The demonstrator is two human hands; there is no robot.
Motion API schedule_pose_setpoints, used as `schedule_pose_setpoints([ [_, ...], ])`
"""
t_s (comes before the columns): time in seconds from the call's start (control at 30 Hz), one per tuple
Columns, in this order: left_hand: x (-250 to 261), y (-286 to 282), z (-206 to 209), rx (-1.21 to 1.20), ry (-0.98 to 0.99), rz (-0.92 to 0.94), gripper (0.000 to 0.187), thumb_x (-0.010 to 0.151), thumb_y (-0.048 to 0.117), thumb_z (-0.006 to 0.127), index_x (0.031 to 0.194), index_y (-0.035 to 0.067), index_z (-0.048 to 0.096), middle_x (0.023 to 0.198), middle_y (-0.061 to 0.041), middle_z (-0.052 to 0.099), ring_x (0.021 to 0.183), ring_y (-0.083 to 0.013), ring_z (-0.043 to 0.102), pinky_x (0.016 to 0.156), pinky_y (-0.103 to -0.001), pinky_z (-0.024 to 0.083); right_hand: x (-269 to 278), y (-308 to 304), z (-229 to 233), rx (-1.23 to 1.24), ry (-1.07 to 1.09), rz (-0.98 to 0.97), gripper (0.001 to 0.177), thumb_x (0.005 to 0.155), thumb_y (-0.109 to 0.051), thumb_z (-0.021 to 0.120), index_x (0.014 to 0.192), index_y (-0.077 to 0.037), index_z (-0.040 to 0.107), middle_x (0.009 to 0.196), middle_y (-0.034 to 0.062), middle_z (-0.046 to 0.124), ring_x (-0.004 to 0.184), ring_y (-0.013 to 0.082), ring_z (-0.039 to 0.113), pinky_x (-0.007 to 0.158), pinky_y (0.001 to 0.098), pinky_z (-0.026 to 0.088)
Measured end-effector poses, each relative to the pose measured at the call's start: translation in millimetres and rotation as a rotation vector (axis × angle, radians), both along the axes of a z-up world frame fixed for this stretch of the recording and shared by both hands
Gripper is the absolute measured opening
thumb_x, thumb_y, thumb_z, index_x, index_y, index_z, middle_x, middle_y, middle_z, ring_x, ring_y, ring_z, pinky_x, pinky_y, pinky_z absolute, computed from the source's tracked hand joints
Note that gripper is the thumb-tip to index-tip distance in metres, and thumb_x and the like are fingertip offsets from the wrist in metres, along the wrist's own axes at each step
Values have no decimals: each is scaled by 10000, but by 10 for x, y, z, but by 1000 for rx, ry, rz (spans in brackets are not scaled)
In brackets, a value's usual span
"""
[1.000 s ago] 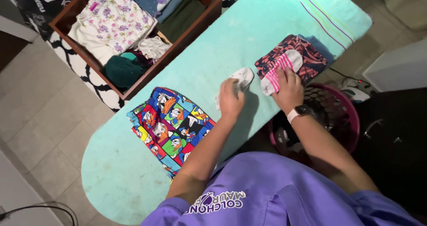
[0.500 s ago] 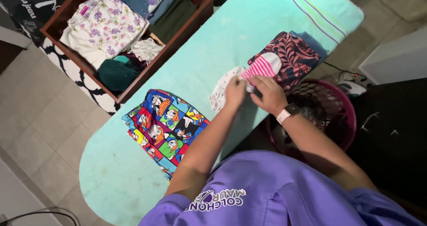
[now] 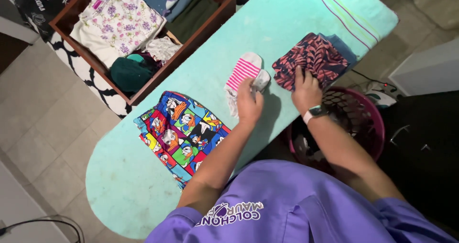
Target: The person folds a pair of colorful cartoon-patterned shorts on a light green ironing board, then places the folded shorts into a wooden drawer. The person also folds and places a floral-patterned top and a dark patterned garment into the drawer.
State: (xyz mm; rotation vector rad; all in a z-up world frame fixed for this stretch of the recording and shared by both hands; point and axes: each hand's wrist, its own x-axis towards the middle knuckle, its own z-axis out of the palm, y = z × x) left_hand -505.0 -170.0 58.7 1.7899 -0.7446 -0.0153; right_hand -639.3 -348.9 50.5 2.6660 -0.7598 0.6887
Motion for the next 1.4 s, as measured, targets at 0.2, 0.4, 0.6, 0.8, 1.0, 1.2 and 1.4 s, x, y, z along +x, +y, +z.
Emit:
schedule_pose_setpoints([
  [0.2, -100, -537, -823, 273, 528, -260, 320, 943, 234, 549, 1208, 246, 728, 1158, -27, 763, 1195, -271, 677, 1091, -446, 500, 74, -402, 506, 395, 204, -172, 792, 799, -264, 651, 1577, -264, 500, 953, 117, 724, 841, 348, 756, 727, 542, 614],
  [0.4, -395, -1640, -2095, 474, 81, -573, 291, 882, 450, 665, 1073, 272, 792, 1169, 16, 729, 1164, -257, 693, 1049, -384, 571, 211, -461, 1028, 500, 134, -206, 762, 844, -247, 603, 1594, -272, 475, 1031, 148, 715, 957, 367, 740, 835, 547, 583],
  [0.6, 13, -765, 749, 353, 787, -522, 535, 1045, 450, 369, 1337, 104, 653, 1382, -193, 655, 1359, -396, 557, 1210, -520, 402, 418, 31, 1506, 578, 190, -150, 736, 820, -262, 604, 1553, -271, 533, 1082, 154, 725, 997, 392, 733, 864, 564, 572],
  [0.8, 730, -464, 931, 145, 908, -410, 586, 1000, 501, 398, 1351, 99, 638, 1387, -201, 645, 1354, -397, 556, 1204, -526, 403, 787, 307, 1438, 490, -94, 408, 765, 786, -648, 765, 1448, -281, 651, 1138, 39, 695, 1058, 240, 723, 845, 354, 593],
  [1.0, 1545, -151, 1044, -88, 1001, -259, 646, 954, 551, 427, 1365, 93, 622, 1392, -209, 636, 1349, -398, 554, 1197, -532, 404, 1475, -357, 1494, 659, -486, 426, 585, 914, -139, 918, 1362, 95, 625, 1134, 267, 611, 1054, 448, 654, 752, 424, 627],
  [1.2, 2317, -28, 1067, -338, 1076, -137, 714, 909, 602, 456, 1380, 87, 607, 1397, -217, 626, 1344, -399, 553, 1191, -538, 405, 2540, -485, 1497, 2156, -455, 81, 461, 962, -505, 773, 1039, -54, 723, 852, 120, 715, 718, 223, 761, 577, 308, 640],
  [1.4, 3011, 21, 992, -583, 1150, -5, 787, 864, 653, 485, 1394, 81, 591, 1401, -225, 617, 1339, -399, 552, 1185, -544, 407, 3486, -1203, 108, 2681, -136, 492, 657, 930, -584, 680, 1408, -134, 656, 1340, 180, 691, 1186, 342, 705, 957, 510, 595],
])
